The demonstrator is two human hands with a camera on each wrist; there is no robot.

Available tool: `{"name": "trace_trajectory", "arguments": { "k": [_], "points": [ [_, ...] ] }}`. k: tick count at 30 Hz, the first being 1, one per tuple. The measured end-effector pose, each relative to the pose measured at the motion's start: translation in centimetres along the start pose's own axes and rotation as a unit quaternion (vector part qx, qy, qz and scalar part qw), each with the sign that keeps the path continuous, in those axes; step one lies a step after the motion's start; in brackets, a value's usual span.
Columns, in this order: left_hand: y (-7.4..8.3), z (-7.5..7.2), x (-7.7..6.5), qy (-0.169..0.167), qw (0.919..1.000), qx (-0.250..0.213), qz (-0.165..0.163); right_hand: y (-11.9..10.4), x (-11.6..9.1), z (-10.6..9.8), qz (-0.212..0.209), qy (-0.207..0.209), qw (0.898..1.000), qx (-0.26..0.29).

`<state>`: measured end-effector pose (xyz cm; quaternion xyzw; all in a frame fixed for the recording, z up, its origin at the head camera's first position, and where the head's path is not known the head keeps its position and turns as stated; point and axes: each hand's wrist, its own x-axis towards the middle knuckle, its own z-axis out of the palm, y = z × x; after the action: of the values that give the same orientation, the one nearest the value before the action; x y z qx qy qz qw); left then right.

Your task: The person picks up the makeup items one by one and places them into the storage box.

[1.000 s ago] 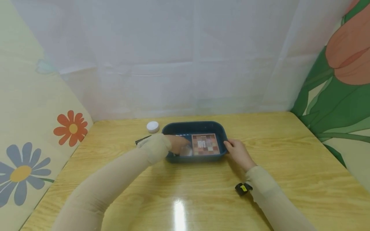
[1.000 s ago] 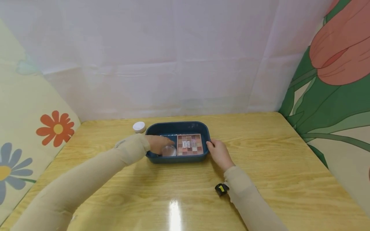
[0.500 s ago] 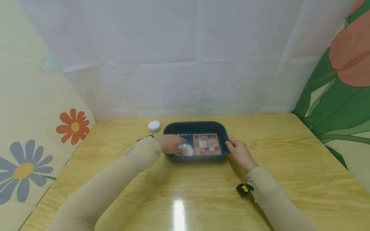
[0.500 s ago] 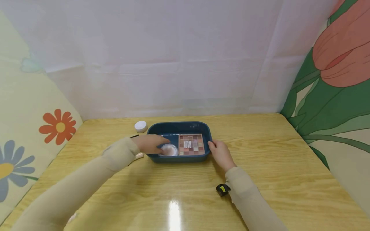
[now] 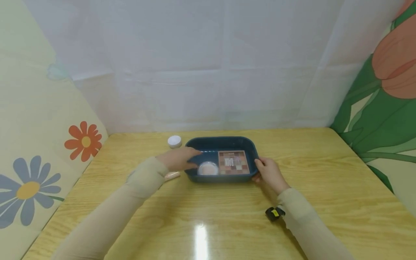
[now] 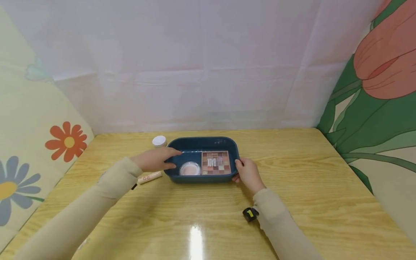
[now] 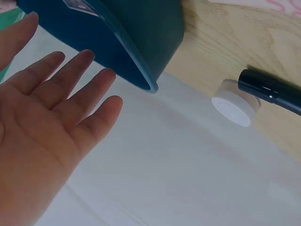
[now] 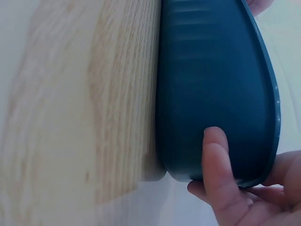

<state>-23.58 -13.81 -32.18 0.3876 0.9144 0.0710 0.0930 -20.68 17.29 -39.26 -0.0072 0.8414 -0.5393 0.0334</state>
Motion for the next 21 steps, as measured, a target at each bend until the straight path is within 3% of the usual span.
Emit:
{"name": "trace_trajectory", "arguments": {
  "k": [5, 11, 16, 21],
  "points": [
    [-0.6, -0.2, -1.0, 0.023, 0.9995, -0.019, -0.013, 0.0, 0.0, 0.0, -0.006, 0.004, 1.0, -0.005],
    [-1.4, -0.5, -2.1, 0.02, 0.9972, -0.043, -0.058, 0.2, 0.1, -0.2, -0.009, -0.005, 1.0, -0.009],
    [-1.9, -0.5, -2.8, 0.037, 0.9964, -0.045, -0.062, 0.3, 0.2, -0.6, -0.008, -0.017, 1.0, -0.023],
    [-2.2, -0.6, -3.4, 0.045, 0.9948, -0.053, -0.074, 0.1, 0.9, -0.8, -0.024, -0.001, 0.998, -0.053]
  ]
}}
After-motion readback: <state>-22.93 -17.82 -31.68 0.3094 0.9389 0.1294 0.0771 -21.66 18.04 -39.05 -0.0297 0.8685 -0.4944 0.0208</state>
